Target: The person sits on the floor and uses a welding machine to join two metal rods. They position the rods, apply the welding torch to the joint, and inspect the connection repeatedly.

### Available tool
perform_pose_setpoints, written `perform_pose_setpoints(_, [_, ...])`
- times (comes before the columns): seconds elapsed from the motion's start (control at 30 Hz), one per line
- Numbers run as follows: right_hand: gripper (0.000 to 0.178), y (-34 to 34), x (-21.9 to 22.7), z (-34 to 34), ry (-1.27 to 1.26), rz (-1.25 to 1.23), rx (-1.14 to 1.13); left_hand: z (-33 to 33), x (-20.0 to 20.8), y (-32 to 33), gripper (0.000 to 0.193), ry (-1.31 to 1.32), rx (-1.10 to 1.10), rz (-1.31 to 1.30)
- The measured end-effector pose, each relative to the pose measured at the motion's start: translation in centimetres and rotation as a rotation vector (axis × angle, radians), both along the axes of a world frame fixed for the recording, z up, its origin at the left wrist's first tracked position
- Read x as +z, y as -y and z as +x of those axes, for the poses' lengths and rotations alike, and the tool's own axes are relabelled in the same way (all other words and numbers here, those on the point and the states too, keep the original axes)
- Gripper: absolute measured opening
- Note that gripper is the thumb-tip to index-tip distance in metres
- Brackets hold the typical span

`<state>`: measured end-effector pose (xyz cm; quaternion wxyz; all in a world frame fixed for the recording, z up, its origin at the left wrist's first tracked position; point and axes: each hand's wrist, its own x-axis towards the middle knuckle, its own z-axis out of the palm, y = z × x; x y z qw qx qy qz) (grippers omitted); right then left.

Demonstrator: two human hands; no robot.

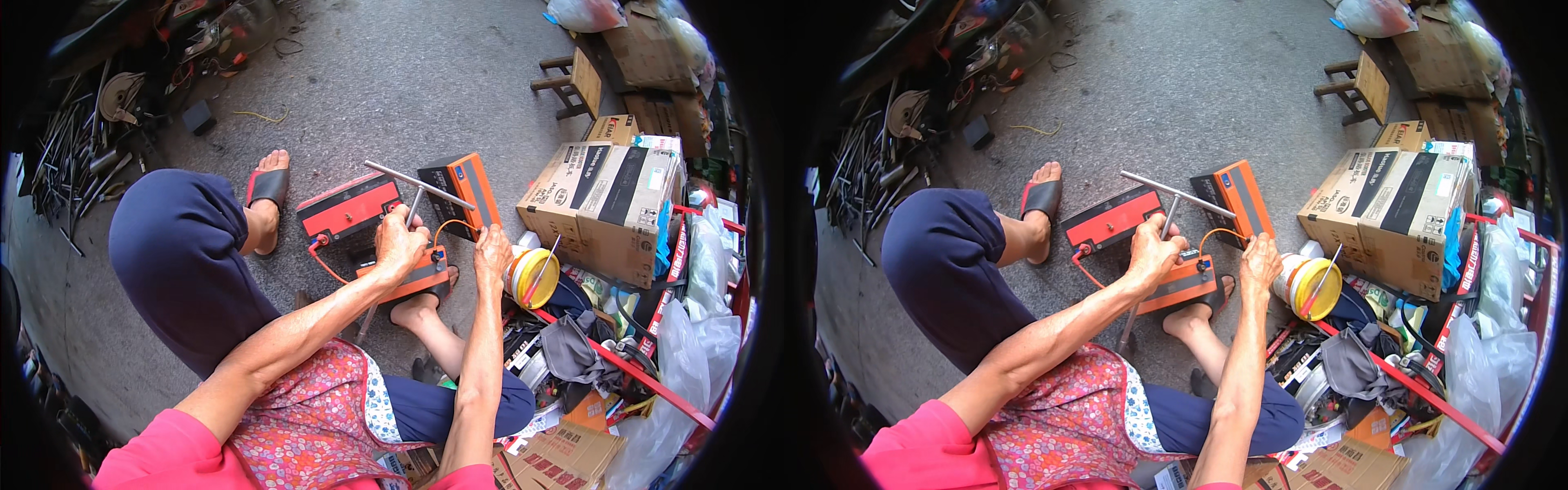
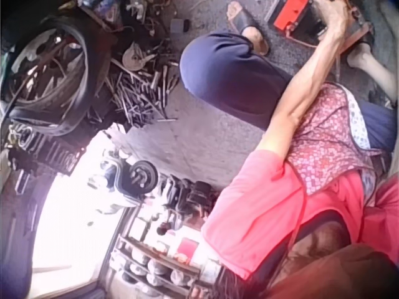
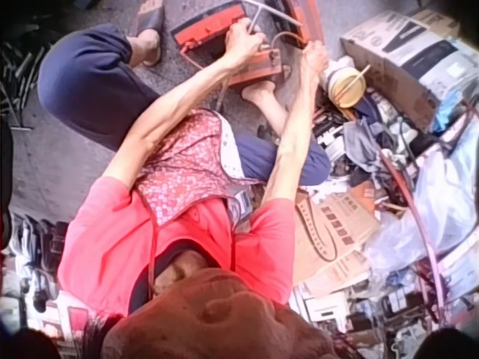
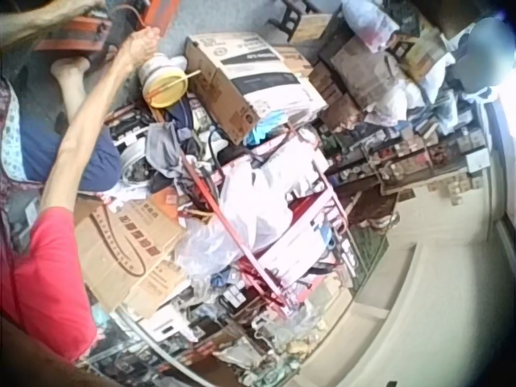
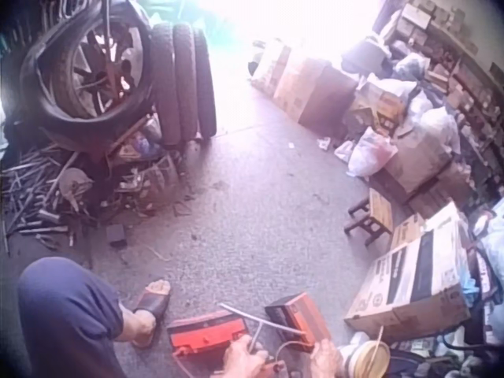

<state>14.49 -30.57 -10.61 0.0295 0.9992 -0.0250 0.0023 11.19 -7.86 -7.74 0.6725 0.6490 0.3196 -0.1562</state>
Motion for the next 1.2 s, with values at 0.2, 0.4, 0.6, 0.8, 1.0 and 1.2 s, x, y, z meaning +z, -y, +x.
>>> perform_pose_setpoints(0.2, [0.039, 0.7, 0.0, 0.1, -0.076, 0.005, -0.038, 0.0, 0.9, 0.2, 0.014, 0.026, -0.027, -0.019])
perform_pose_setpoints(0.4, [0.066, 3.9, 6.6, 1.7, -0.271, 0.46, -0.318, -0.4, 4.8, 1.5, 0.017, 0.111, -0.103, -0.394])
perform_pose_setpoints(0.6, [0.058, -2.3, 23.4, -1.2, -0.567, 1.187, -0.265, -3.8, 8.0, 5.1, 0.023, 0.524, -0.344, -0.269])
perform_pose_setpoints(0.8, [0.023, -0.9, 25.4, -6.5, -0.288, 1.064, -0.207, -2.8, 11.1, 5.3, 0.019, 0.815, -0.8, -0.253])
perform_pose_setpoints(1.0, [0.028, -1.5, 28.5, -5.9, -0.005, 0.816, -0.135, 4.2, 11.5, 1.9, 0.022, 0.738, -1.319, 0.153])
perform_pose_setpoints(1.2, [0.03, -4.0, 26.8, -6.3, 0.169, 0.504, 0.065, 3.9, 8.3, 2.4, 0.016, 0.692, -1.294, 0.001])
